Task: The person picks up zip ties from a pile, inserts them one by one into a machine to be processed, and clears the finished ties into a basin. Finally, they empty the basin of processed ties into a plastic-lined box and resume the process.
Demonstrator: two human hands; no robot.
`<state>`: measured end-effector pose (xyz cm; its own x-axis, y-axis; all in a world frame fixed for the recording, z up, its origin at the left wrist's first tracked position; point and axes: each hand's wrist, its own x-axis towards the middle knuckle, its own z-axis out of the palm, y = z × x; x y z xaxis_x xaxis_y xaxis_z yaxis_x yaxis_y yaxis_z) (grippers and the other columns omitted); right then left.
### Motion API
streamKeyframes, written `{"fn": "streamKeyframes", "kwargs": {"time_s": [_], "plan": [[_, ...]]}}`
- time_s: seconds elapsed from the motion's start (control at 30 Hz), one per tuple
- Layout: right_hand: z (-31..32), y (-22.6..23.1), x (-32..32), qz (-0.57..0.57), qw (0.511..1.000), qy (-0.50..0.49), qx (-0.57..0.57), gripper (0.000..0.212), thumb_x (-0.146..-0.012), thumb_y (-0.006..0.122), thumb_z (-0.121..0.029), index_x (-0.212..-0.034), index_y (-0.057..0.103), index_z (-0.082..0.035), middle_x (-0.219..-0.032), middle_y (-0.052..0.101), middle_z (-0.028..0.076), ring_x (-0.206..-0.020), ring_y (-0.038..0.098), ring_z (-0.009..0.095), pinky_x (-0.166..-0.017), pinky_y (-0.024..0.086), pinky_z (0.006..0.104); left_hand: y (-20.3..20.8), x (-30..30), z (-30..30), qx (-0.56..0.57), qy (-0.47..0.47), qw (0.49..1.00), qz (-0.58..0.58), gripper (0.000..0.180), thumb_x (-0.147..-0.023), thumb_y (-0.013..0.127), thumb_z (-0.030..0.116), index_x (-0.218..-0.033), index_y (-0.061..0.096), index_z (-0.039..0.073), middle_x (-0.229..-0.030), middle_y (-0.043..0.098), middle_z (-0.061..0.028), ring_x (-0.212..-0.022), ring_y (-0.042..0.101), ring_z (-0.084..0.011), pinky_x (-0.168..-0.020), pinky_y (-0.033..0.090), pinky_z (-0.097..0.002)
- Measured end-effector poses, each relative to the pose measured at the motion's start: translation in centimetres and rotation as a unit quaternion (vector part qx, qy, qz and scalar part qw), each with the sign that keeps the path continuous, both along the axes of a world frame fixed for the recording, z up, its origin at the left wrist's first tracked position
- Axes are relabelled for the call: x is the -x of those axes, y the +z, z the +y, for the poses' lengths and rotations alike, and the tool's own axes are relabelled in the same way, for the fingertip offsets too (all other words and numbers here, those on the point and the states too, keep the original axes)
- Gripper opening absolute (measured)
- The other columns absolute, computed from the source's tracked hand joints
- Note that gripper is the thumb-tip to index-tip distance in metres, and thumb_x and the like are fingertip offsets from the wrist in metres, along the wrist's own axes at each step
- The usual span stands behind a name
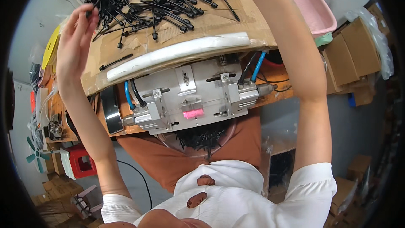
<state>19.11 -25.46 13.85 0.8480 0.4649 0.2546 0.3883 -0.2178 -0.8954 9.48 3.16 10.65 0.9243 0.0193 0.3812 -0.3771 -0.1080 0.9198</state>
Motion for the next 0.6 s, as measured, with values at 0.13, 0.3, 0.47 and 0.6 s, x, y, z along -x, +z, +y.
{"fn": "streamKeyframes", "kwargs": {"time_s": [0.13,0.3,0.47,0.6], "plan": [[-2.8,-1.7,2.9,0.013,0.995,0.008,-0.101,0.021,-0.098,0.051,-0.019,-0.1,0.053,0.002,-0.082,0.065,0.014,-0.06,0.057,0.01,-0.049,0.044,0.0175,-5.2,8.3,-4.3,-0.142,0.073,0.981,-0.115,0.02,-0.088,0.057,-0.004,-0.107,0.062,-0.002,-0.099,0.061,-0.0035,-0.086,0.054,-0.0083,-0.077,0.045,-0.0212],[-4.2,-4.7,8.8,0.064,0.96,0.012,-0.271,0.027,-0.097,0.054,-0.02,-0.108,0.053,0.005,-0.084,0.066,0.018,-0.067,0.063,0.016,-0.048,0.047,0.0175,-13.2,19.3,-10.4,-0.36,0.079,0.929,-0.031,0.077,-0.066,0.072,-0.01,-0.137,0.042,-0.004,-0.096,0.055,-0.0129,-0.083,0.051,-0.0254,-0.075,0.046,-0.0331],[-5.5,-7.0,12.6,0.036,0.957,-0.031,-0.286,0.027,-0.093,0.059,-0.018,-0.11,0.053,0.001,-0.093,0.066,0.019,-0.074,0.067,0.021,-0.051,0.051,0.0265,-16.4,19.3,-14.2,-0.453,0.076,0.888,-0.031,0.064,-0.077,0.064,-0.004,-0.136,0.04,-0.008,-0.096,0.053,-0.012,-0.084,0.051,-0.025,-0.078,0.045,-0.033],[-7.1,-7.0,14.7,-0.052,0.968,-0.05,-0.241,0.026,-0.1,0.046,-0.017,-0.118,0.053,0.001,-0.103,0.065,0.02,-0.085,0.064,0.019,-0.049,0.041,0.016,-16.8,19.3,-15.1,-0.519,0.08,0.85,-0.03,0.064,-0.075,0.058,-0.006,-0.136,0.039,-0.01,-0.093,0.051,-0.0108,-0.083,0.05,-0.0227,-0.078,0.046,-0.0314]]}}
